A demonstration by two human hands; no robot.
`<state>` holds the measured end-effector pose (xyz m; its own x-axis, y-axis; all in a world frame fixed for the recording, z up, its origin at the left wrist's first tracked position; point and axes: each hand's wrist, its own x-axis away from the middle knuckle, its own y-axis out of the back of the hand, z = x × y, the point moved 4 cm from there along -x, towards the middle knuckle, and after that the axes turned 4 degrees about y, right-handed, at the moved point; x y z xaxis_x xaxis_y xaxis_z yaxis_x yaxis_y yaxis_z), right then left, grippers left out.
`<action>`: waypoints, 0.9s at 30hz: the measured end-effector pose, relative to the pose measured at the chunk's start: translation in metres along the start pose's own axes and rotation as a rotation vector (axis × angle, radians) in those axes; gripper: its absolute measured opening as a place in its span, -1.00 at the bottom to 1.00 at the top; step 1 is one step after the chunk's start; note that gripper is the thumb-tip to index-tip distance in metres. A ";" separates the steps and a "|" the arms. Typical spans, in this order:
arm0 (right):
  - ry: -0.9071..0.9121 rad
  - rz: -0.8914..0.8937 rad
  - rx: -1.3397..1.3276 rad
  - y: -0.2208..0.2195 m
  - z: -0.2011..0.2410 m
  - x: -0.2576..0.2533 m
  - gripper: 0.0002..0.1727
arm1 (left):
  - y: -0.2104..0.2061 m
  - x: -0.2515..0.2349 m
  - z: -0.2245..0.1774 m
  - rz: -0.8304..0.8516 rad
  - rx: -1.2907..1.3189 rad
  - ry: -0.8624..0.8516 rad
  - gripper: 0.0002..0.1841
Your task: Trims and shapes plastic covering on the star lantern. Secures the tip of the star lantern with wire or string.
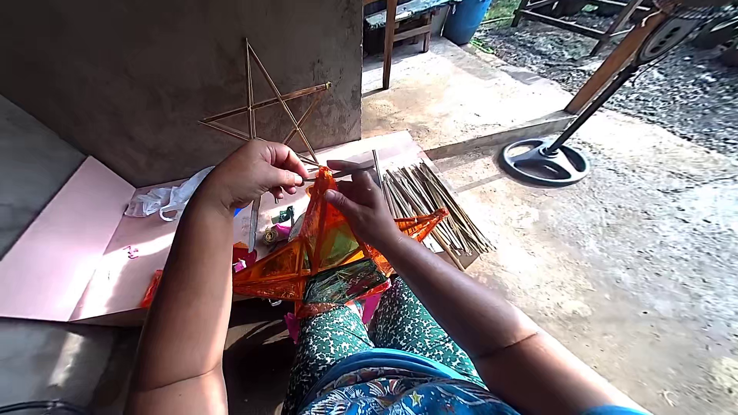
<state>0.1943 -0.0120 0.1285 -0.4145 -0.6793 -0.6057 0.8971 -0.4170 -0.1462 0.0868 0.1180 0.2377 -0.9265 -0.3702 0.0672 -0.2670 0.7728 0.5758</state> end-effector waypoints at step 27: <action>0.014 -0.091 -0.056 0.004 -0.003 -0.012 -0.82 | -0.023 0.022 0.007 -0.156 -0.003 -0.327 -0.81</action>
<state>0.2033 -0.0039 0.1323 -0.4927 -0.6315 -0.5987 0.8632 -0.4420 -0.2441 0.0708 0.0958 0.2208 -0.9107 -0.2983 -0.2856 -0.4112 0.7185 0.5609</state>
